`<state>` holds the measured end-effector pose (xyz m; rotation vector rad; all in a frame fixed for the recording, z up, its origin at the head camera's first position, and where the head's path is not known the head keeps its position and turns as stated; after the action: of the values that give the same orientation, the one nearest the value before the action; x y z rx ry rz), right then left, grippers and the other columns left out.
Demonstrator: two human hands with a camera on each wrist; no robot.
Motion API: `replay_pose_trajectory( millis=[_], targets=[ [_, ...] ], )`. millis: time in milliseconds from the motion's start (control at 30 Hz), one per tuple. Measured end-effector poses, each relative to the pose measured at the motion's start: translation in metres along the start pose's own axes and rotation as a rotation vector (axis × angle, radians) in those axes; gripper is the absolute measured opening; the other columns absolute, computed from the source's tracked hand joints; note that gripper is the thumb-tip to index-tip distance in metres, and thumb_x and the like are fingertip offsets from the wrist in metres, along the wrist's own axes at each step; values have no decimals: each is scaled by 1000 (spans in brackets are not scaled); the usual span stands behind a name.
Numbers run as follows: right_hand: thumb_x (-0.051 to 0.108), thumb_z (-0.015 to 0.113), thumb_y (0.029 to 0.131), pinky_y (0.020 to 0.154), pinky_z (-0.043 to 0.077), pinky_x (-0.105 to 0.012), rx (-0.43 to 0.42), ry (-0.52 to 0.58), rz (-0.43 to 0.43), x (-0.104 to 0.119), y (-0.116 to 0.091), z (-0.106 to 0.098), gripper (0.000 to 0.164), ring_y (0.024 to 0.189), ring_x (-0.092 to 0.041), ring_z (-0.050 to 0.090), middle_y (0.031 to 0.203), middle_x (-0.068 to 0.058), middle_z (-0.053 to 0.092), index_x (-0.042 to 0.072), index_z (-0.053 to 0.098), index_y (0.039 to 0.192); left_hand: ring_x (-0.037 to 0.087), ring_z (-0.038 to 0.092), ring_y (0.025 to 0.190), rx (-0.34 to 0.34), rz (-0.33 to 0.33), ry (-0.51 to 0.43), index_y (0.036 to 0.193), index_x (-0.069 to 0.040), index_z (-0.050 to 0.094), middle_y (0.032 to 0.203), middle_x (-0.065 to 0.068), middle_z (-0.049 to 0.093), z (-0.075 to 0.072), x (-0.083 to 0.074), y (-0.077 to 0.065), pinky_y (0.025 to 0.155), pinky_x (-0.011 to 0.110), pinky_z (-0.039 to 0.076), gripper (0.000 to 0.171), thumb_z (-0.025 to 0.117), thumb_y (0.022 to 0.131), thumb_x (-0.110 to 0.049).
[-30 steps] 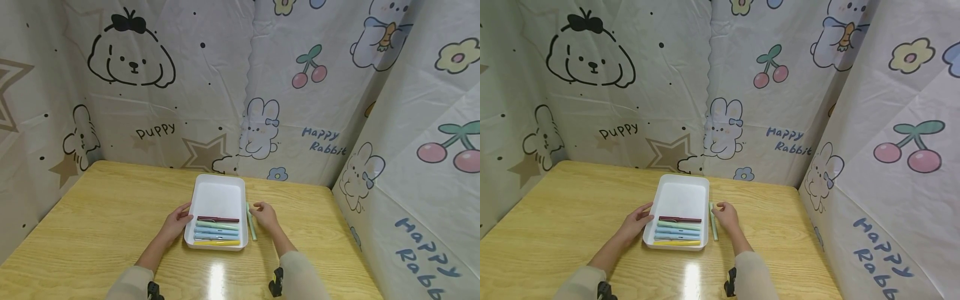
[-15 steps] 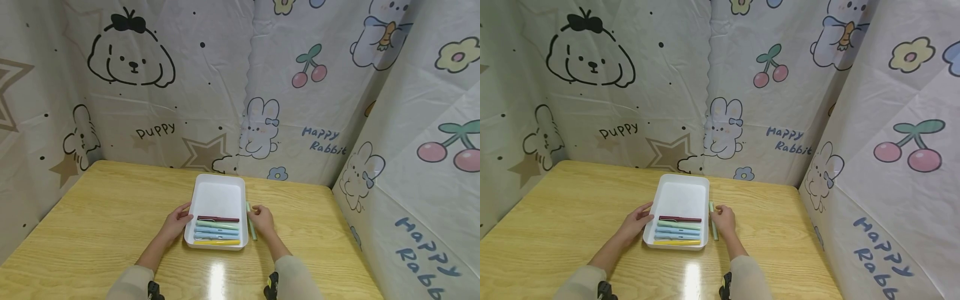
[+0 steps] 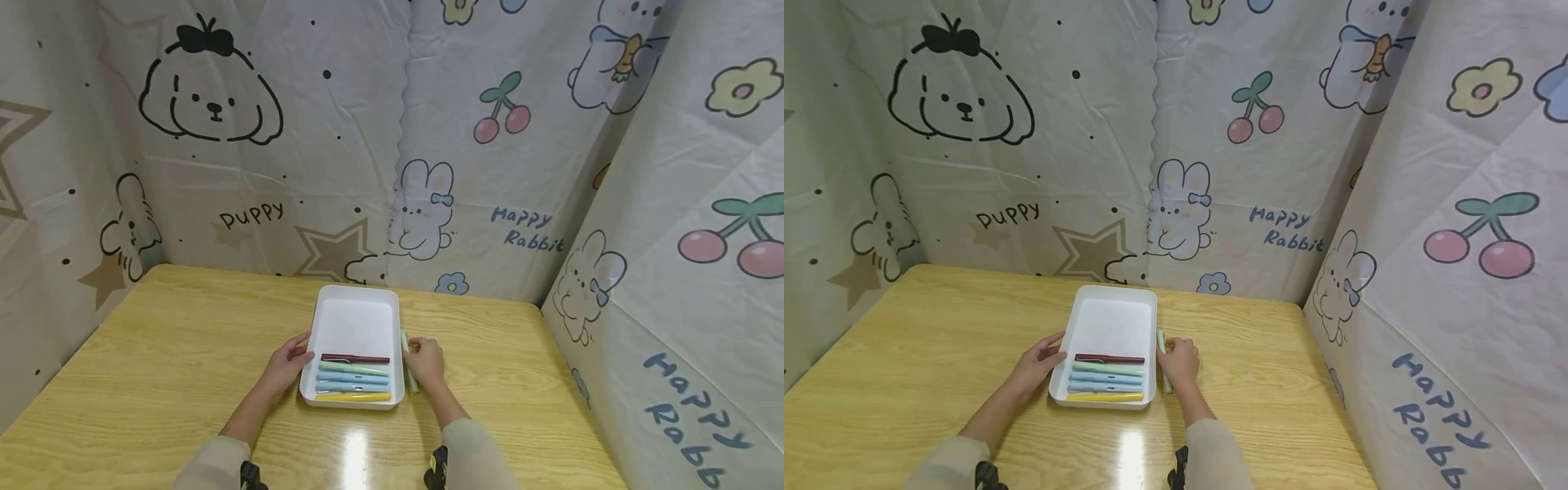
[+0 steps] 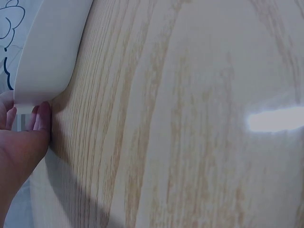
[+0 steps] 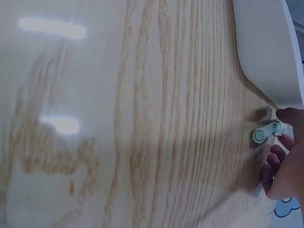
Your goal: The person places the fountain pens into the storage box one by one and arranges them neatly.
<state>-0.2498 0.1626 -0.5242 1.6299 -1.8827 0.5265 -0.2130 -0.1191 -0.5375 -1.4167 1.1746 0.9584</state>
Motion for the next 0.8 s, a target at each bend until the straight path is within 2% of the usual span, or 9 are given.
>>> replay_pose_trajectory(
  millis=[267, 400, 533, 633, 800],
  targets=[
    [23, 72, 79, 66, 41, -35, 2, -72, 19, 3, -1, 3, 29, 83, -23, 50, 90, -11, 58, 4, 70, 102, 34, 45, 124, -1, 2, 4, 144, -14, 36, 135, 24, 45, -1, 1, 1, 103, 45, 40, 51, 52, 95, -14],
    [15, 70, 80, 66, 44, -33, 18, -15, 29, 2, 0, 1, 25, 82, -24, 51, 91, -13, 56, 0, 69, 100, 33, 46, 124, -3, 1, -3, 143, -14, 37, 135, 24, 45, 0, 1, 1, 103, 44, 41, 51, 53, 95, -14],
    [5, 65, 80, 59, 46, -26, 38, 65, 36, -2, 3, 1, 21, 73, -21, 55, 89, -14, 56, -5, 68, 98, 33, 46, 122, -4, 5, -3, 143, -14, 38, 133, 24, 46, 1, 1, 1, 101, 43, 42, 50, 53, 95, -14],
    [2, 63, 79, 53, 45, -24, 50, 96, 35, -3, 4, 0, 21, 66, -18, 56, 84, -14, 59, -6, 68, 98, 33, 47, 122, -4, 13, 3, 143, -12, 37, 133, 24, 46, 1, 1, 1, 101, 43, 43, 50, 52, 95, -13],
    [2, 63, 77, 52, 44, -22, 52, 107, 34, -2, 5, -2, 24, 62, -16, 57, 78, -13, 63, -5, 68, 99, 33, 46, 123, -4, 15, 6, 143, -12, 37, 133, 24, 47, -1, 2, 1, 102, 44, 42, 50, 52, 95, -13]
  ],
)
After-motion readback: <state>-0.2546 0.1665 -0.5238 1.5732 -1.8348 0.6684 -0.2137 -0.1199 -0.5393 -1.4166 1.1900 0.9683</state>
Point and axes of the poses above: each hand's wrist, its own y-axis towards the middle knuckle, its own z-axis out of the palm, x = y × z, the point moved 1 cm from there along y, towards the middle knuckle
